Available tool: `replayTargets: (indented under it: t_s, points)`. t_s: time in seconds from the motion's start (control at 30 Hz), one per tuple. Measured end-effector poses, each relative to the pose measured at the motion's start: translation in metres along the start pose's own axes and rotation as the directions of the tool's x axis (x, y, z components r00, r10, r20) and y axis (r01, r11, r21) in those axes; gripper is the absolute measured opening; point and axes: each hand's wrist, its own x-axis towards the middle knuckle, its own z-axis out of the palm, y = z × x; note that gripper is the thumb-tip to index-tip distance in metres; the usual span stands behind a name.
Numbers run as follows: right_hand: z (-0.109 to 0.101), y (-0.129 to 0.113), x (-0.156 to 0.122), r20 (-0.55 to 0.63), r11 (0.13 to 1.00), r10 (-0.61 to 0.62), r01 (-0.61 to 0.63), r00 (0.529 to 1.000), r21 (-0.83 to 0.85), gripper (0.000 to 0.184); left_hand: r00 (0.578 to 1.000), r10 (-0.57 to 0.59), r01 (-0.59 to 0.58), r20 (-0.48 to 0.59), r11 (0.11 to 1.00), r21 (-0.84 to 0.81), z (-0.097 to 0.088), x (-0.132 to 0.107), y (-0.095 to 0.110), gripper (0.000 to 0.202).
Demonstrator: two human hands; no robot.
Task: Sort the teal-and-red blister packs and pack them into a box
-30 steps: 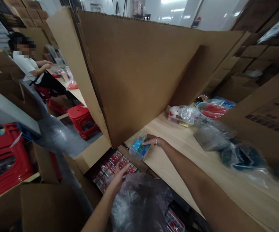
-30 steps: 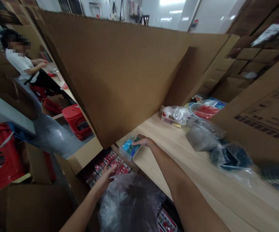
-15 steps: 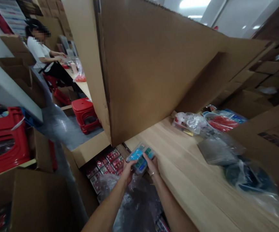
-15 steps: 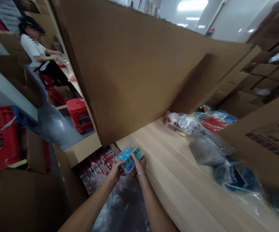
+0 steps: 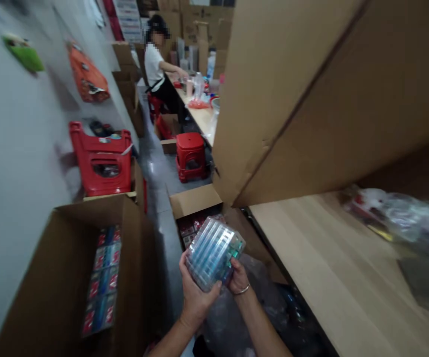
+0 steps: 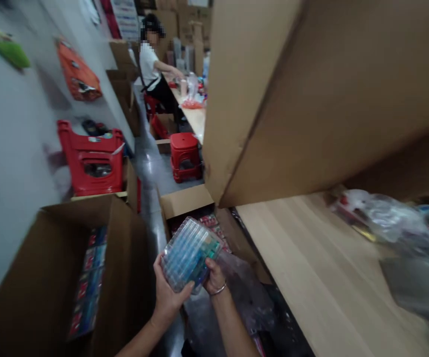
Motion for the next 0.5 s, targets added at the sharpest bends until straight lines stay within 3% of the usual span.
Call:
replayTargets:
  t_s: [0.13,0.27,0.4,0.5]
  points:
    - [0.043,0.058,-0.002,0.123,0.969,0.212,-0.192,0.97,-0.156,0.033,0.978,-0.06,0.053,-0.2,0.998,-0.042,-0.077,-0.024,0.0,0.091]
    - [0.085,0.128,-0.012,0.156,0.895,0.388,-0.331,0.908,-0.299,0.033,0.922,-0.172,0.109,-0.348,0.975,-0.194,-0.153,-0.056,-0.01,0.092]
    - [0.115,0.199,-0.022,0.155,0.785,0.515,-0.391,0.843,-0.481,0.048,0.832,-0.384,0.234,-0.4,0.897,-0.374,-0.219,-0.103,-0.041,0.096]
    - [0.133,0.256,-0.02,0.138,0.688,0.576,-0.386,0.806,-0.615,0.064,0.722,-0.579,0.344,-0.379,0.776,-0.529,-0.269,-0.14,-0.073,0.104]
